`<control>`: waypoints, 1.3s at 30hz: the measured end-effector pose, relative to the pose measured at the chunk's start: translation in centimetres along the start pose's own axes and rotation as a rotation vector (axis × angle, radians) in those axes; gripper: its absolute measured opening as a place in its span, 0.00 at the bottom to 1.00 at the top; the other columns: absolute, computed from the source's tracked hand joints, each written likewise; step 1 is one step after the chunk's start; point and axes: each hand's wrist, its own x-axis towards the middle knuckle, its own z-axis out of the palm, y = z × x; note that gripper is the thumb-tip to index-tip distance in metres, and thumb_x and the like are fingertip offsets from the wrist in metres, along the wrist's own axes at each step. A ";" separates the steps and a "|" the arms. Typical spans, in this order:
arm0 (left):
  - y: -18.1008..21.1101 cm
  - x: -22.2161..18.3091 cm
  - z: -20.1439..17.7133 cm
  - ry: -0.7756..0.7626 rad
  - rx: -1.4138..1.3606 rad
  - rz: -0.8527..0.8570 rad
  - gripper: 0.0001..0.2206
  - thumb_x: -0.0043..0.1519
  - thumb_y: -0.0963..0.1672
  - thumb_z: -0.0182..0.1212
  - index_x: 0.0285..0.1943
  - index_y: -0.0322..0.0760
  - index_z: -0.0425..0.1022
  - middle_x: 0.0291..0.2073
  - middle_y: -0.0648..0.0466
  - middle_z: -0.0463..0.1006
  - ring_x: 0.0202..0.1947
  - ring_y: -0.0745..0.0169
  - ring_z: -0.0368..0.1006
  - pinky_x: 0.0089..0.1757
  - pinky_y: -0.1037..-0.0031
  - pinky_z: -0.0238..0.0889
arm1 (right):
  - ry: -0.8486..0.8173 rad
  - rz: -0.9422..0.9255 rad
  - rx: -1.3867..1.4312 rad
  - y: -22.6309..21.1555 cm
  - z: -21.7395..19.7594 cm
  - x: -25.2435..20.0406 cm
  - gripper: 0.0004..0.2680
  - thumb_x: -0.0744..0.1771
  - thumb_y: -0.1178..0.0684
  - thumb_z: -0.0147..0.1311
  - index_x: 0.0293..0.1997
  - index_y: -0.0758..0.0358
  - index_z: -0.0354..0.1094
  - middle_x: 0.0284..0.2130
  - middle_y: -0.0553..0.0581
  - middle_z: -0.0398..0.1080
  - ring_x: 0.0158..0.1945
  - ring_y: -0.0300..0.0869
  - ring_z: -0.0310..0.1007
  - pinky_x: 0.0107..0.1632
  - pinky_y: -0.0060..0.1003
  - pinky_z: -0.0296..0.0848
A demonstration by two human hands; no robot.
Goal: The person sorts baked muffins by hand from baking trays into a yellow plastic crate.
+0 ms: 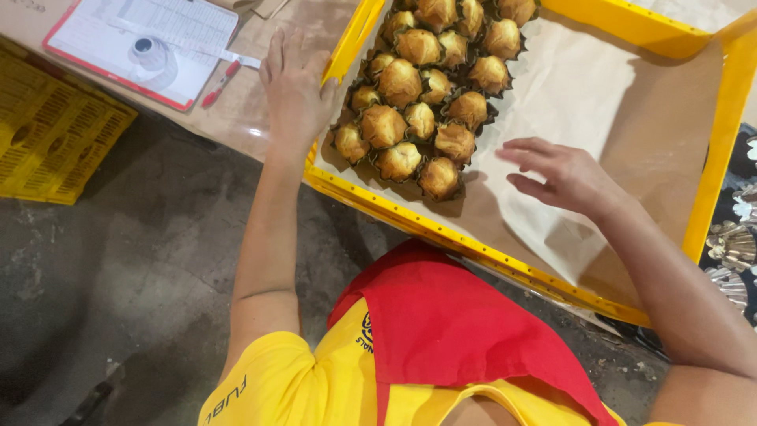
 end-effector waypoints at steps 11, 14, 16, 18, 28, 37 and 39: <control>-0.5 0.3 0.7 0.035 -0.102 -0.024 0.17 0.65 0.47 0.68 0.60 0.37 0.78 0.68 0.41 0.67 0.72 0.33 0.52 0.65 0.48 0.46 | -0.004 0.334 -0.001 1.3 -0.3 -0.9 0.19 0.68 0.52 0.62 0.66 0.52 0.63 0.42 0.55 0.78 0.29 0.43 0.77 0.38 0.40 0.77; -0.3 0.2 0.5 0.038 -0.108 -0.018 0.17 0.65 0.46 0.68 0.61 0.37 0.78 0.67 0.41 0.67 0.71 0.33 0.53 0.66 0.49 0.46 | 0.029 -0.171 -0.093 0.8 0.5 -0.2 0.18 0.65 0.56 0.62 0.61 0.53 0.66 0.53 0.60 0.74 0.36 0.43 0.79 0.38 0.38 0.79; -0.2 0.1 0.5 0.044 -0.124 -0.017 0.17 0.65 0.46 0.67 0.61 0.36 0.78 0.67 0.43 0.67 0.71 0.34 0.53 0.66 0.49 0.45 | 0.011 -0.064 -0.078 0.8 0.6 -0.2 0.19 0.65 0.56 0.63 0.62 0.54 0.66 0.51 0.58 0.75 0.34 0.43 0.78 0.38 0.38 0.79; -0.3 0.0 0.5 0.050 -0.126 -0.007 0.17 0.65 0.46 0.67 0.61 0.35 0.77 0.67 0.43 0.67 0.71 0.34 0.52 0.66 0.49 0.45 | -0.010 0.047 -0.059 1.1 0.4 -0.3 0.19 0.65 0.56 0.64 0.63 0.55 0.67 0.49 0.55 0.75 0.33 0.43 0.77 0.38 0.38 0.78; -0.1 0.0 0.2 0.023 -0.127 0.009 0.18 0.65 0.45 0.67 0.62 0.34 0.76 0.64 0.42 0.69 0.70 0.33 0.54 0.67 0.50 0.45 | 0.063 0.075 -0.032 1.6 -0.5 -0.5 0.19 0.66 0.58 0.63 0.65 0.56 0.64 0.52 0.57 0.74 0.37 0.41 0.78 0.35 0.36 0.78; 0.0 0.3 0.1 0.028 -0.138 0.000 0.17 0.64 0.45 0.68 0.60 0.33 0.77 0.63 0.42 0.70 0.70 0.34 0.55 0.66 0.50 0.45 | 0.068 -0.141 -0.088 0.4 -0.1 0.0 0.18 0.64 0.56 0.63 0.61 0.54 0.66 0.52 0.59 0.75 0.37 0.43 0.78 0.40 0.38 0.79; -0.1 0.3 0.1 0.030 -0.142 -0.005 0.17 0.64 0.45 0.67 0.60 0.33 0.77 0.63 0.42 0.71 0.70 0.35 0.55 0.66 0.51 0.45 | 0.059 -0.166 -0.084 0.8 -0.1 -0.2 0.17 0.65 0.56 0.63 0.60 0.55 0.66 0.52 0.59 0.75 0.37 0.44 0.78 0.40 0.38 0.79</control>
